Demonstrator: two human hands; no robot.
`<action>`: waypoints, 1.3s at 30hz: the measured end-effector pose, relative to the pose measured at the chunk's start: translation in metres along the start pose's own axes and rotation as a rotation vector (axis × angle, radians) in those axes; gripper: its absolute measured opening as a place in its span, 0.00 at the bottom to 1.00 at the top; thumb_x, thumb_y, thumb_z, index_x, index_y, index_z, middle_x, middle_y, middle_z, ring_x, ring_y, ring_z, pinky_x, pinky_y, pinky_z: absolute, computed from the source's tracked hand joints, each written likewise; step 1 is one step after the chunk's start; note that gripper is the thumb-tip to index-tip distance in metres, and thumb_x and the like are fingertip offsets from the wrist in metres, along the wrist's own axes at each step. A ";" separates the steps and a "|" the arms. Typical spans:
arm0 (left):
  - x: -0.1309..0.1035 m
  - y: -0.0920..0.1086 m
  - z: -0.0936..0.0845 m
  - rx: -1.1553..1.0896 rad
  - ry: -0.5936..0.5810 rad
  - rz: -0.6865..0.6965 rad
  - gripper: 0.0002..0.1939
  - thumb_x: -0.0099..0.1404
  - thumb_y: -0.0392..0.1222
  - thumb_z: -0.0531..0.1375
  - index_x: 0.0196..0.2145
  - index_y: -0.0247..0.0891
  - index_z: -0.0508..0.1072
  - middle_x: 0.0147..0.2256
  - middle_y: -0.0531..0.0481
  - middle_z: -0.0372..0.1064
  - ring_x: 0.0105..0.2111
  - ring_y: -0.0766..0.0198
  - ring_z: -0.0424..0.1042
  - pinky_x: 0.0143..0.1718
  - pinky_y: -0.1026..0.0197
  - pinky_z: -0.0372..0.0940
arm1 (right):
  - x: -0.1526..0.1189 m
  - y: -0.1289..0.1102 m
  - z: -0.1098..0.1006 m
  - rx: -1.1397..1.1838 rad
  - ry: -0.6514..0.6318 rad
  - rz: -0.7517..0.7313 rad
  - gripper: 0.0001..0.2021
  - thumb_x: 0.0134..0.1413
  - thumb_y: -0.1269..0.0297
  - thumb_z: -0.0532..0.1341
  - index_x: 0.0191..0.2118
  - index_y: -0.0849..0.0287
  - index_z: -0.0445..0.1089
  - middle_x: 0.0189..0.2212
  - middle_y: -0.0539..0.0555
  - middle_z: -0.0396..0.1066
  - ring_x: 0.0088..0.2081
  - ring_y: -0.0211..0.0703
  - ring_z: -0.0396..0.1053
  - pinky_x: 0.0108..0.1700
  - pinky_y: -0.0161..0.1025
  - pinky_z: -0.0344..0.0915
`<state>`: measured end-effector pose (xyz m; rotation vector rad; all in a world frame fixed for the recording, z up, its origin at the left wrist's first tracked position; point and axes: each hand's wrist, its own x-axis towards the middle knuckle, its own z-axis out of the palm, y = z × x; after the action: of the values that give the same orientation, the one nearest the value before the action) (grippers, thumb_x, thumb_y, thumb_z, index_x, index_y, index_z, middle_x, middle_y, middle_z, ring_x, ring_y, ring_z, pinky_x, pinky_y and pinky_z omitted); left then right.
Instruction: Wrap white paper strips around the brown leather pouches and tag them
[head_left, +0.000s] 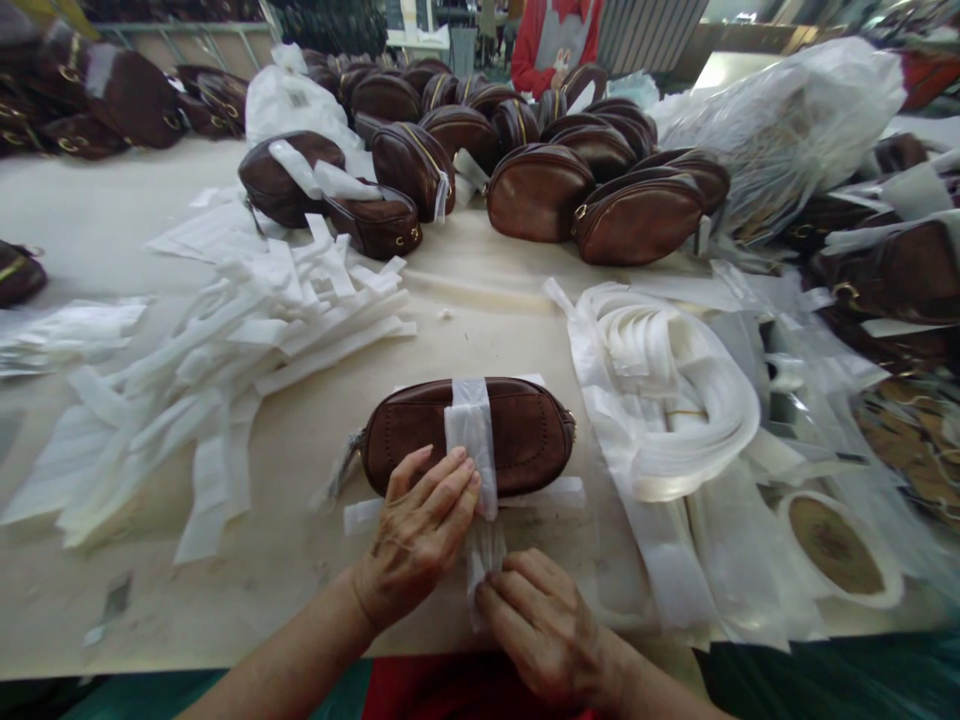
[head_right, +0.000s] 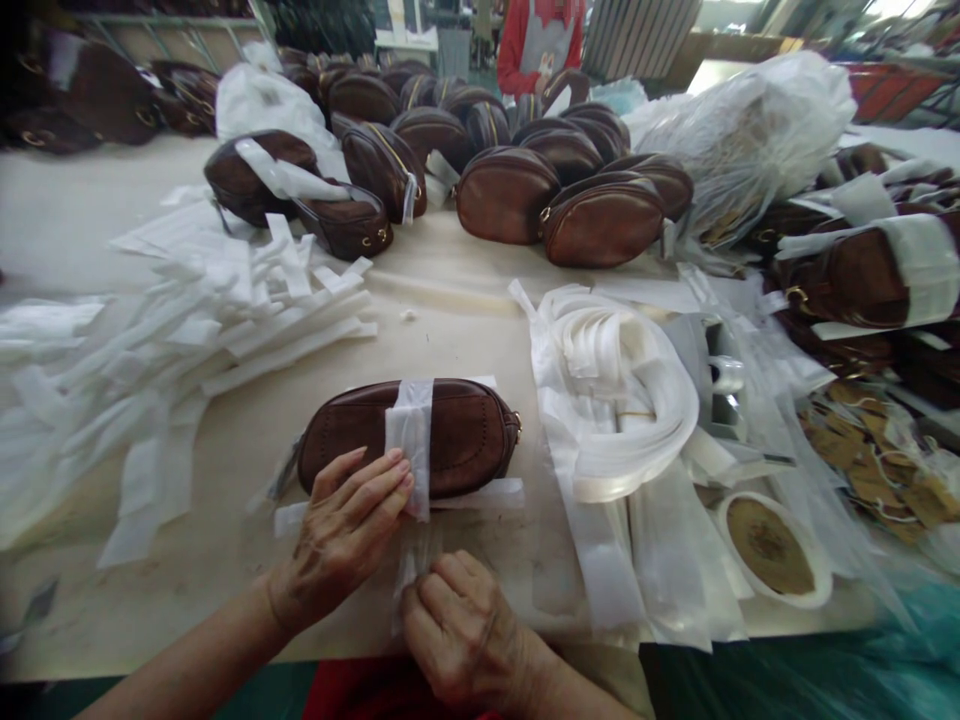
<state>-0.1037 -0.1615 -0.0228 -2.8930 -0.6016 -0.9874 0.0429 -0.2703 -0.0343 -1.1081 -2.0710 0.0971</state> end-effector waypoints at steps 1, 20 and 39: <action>0.000 0.000 0.001 0.007 0.000 0.005 0.11 0.64 0.26 0.53 0.44 0.29 0.69 0.44 0.40 0.72 0.51 0.55 0.67 0.56 0.48 0.55 | 0.002 -0.001 -0.001 -0.006 -0.017 -0.003 0.18 0.60 0.77 0.45 0.27 0.67 0.69 0.19 0.55 0.62 0.26 0.42 0.58 0.28 0.38 0.55; -0.009 -0.006 0.017 0.065 0.109 0.091 0.12 0.66 0.26 0.51 0.45 0.27 0.69 0.42 0.39 0.70 0.51 0.54 0.66 0.52 0.51 0.59 | 0.059 0.017 -0.040 -0.146 -0.172 -0.270 0.16 0.60 0.76 0.48 0.26 0.65 0.69 0.22 0.54 0.61 0.27 0.42 0.57 0.32 0.41 0.55; -0.021 -0.016 0.018 -0.241 0.179 0.077 0.12 0.63 0.24 0.48 0.40 0.27 0.68 0.44 0.35 0.70 0.55 0.51 0.62 0.50 0.50 0.66 | 0.091 0.047 -0.041 -0.055 -0.263 -0.189 0.15 0.63 0.75 0.45 0.35 0.67 0.68 0.25 0.56 0.66 0.31 0.42 0.60 0.35 0.40 0.61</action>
<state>-0.1143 -0.1512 -0.0515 -2.9528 -0.3819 -1.3766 0.0722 -0.1853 0.0297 -0.9676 -2.4168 0.0973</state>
